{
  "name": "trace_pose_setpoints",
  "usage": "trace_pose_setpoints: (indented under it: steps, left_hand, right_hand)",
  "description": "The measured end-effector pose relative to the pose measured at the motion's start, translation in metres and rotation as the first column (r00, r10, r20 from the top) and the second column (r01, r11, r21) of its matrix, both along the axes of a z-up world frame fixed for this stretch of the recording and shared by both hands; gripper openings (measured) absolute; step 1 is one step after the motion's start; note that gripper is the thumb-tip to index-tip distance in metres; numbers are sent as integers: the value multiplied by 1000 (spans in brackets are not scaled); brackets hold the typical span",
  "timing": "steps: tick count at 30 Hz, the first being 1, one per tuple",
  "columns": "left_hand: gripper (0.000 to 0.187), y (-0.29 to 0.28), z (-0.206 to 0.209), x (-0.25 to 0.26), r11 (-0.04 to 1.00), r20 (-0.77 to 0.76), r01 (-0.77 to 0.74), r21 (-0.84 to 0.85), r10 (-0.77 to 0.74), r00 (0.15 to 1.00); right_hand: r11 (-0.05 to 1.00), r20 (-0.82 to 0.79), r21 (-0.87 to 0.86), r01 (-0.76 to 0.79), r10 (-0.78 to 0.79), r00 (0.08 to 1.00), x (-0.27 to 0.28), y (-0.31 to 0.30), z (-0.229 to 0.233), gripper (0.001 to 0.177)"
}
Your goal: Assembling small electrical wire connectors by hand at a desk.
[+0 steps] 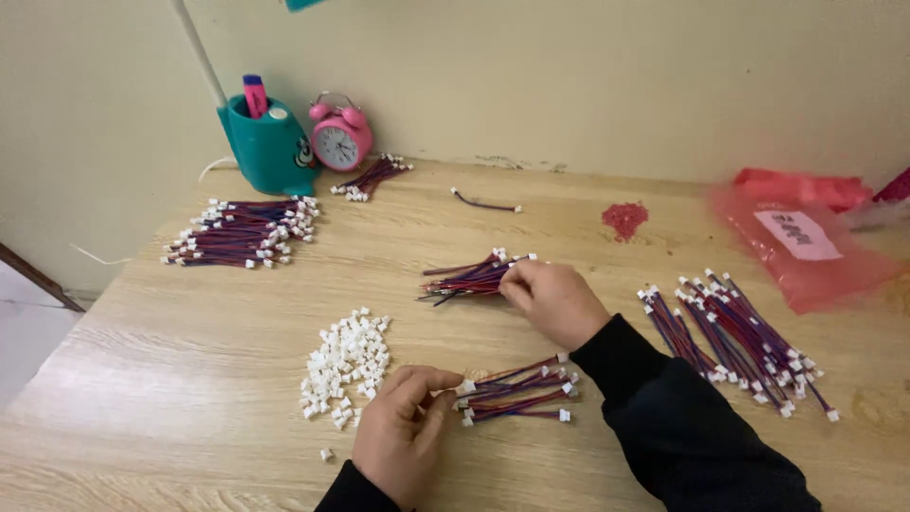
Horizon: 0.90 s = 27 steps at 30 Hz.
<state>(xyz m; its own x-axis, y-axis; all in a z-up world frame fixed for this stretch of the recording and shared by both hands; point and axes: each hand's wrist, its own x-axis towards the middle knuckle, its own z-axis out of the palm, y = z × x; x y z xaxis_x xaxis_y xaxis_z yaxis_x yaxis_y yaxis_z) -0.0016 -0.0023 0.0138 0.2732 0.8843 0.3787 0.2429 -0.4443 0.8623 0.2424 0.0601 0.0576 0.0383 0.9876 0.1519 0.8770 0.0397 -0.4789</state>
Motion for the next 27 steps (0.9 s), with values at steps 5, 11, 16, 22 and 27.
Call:
trace_pose_setpoints:
  steps: [5,11,16,22,27]
  left_hand:
    - [16,8,16,-7,998,44,-23,51,21,999]
    - [21,15,62,-7,991,37,-120,63,118,992]
    - [32,21,93,2,924,-44,-75,375,99,994]
    - [20,22,109,22,927,-67,166,337,-153,986]
    - [10,23,97,20,935,88,175,-309,-155,984]
  right_hand:
    - [983,-429,-108,147,-180,885,-12,-11,67,9]
    - [981,-439,-39,192,-190,878,-17,-22,84,11]
    - [999,-594,40,-20,40,803,-34,-53,94,8]
    - [984,-583,104,-143,177,793,-50,-73,97,7]
    - [996,-631,56,-64,85,771,-49,-82,97,9]
